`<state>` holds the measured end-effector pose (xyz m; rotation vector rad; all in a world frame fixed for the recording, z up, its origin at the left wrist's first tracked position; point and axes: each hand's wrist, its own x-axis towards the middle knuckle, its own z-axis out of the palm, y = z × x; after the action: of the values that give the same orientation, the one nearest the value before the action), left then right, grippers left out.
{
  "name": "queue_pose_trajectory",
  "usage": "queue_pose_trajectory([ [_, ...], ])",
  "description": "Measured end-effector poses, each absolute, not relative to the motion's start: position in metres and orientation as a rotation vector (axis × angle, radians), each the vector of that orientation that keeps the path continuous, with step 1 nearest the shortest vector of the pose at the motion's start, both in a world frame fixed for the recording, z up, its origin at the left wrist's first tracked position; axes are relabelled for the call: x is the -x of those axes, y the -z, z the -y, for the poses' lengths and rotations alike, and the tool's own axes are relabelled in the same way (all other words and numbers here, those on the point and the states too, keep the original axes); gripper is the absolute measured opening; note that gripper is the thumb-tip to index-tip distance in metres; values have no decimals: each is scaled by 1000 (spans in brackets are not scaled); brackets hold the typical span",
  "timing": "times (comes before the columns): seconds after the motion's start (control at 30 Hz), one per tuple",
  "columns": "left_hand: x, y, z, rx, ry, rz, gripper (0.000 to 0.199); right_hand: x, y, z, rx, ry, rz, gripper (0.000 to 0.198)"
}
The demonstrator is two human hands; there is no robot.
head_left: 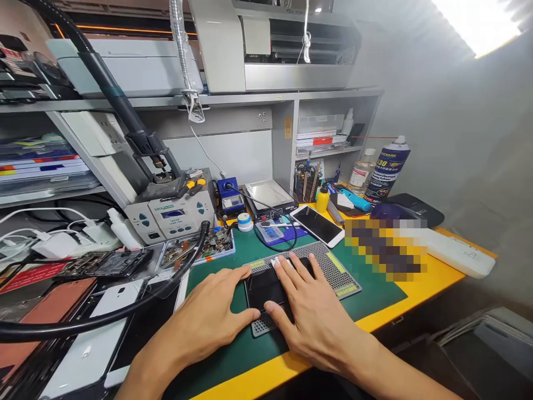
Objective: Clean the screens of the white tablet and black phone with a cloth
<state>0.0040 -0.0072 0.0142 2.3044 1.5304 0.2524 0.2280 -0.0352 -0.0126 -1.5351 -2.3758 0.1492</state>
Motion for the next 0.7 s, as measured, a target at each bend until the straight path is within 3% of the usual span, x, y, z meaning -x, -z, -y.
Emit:
queue_pose_trajectory([
  [0.13, -1, -15, 9, -2275, -285, -1487, 67, -210, 10, 36, 1460, -203, 2408, 72],
  [0.37, 3, -19, 9, -2278, -238, -1505, 80, -189, 5, 37, 1338, -237, 2470, 63],
  [0.7, 8, -17, 6, -2247, -304, -1460, 82, -185, 3, 35, 1249, -168, 2505, 61],
])
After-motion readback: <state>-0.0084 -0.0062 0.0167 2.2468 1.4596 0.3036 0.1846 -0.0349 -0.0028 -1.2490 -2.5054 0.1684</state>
